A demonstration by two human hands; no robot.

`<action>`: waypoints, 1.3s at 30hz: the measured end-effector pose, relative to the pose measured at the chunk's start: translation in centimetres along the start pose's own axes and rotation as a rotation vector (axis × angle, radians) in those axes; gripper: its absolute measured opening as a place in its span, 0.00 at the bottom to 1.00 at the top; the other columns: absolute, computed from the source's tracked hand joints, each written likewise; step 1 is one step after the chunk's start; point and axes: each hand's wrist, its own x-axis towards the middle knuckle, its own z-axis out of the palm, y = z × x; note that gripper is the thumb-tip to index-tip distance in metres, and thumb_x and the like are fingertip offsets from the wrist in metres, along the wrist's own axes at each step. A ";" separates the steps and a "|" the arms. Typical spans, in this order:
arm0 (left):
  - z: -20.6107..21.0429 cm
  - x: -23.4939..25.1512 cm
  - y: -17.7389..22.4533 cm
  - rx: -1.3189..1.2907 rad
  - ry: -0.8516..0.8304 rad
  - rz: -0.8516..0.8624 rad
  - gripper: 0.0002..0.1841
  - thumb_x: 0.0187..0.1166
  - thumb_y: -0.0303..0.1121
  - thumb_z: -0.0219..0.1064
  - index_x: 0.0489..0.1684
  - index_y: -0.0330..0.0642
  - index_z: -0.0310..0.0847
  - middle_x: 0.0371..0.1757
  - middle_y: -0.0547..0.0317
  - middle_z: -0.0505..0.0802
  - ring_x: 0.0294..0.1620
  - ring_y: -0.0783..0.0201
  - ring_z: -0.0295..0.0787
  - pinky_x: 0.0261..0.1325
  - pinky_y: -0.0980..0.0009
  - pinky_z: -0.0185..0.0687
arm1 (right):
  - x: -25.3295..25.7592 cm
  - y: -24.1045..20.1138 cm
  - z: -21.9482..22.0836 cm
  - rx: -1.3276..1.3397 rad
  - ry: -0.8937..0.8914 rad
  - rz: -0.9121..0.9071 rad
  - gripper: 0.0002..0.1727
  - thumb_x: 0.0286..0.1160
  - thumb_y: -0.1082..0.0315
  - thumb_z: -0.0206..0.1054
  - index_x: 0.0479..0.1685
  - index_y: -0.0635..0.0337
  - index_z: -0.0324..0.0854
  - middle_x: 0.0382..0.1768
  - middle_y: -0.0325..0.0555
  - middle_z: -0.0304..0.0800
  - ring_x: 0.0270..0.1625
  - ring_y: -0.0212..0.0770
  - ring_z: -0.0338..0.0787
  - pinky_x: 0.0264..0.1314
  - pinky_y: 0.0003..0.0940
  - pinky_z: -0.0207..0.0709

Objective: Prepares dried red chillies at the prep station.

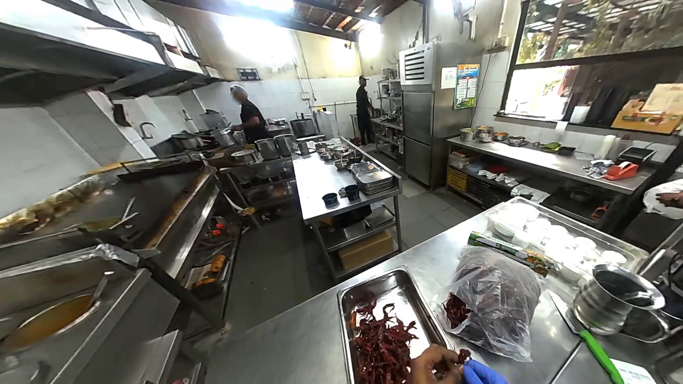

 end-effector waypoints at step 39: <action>3.8 -1.2 3.1 -0.845 0.263 -0.315 0.08 0.74 0.12 0.63 0.36 0.35 0.83 0.35 0.53 0.94 0.36 0.66 0.92 0.48 0.69 0.90 | 0.3 1.1 -0.5 -0.435 0.205 -0.819 0.18 0.84 0.68 0.58 0.30 0.67 0.88 0.31 0.54 0.91 0.39 0.43 0.90 0.51 0.38 0.81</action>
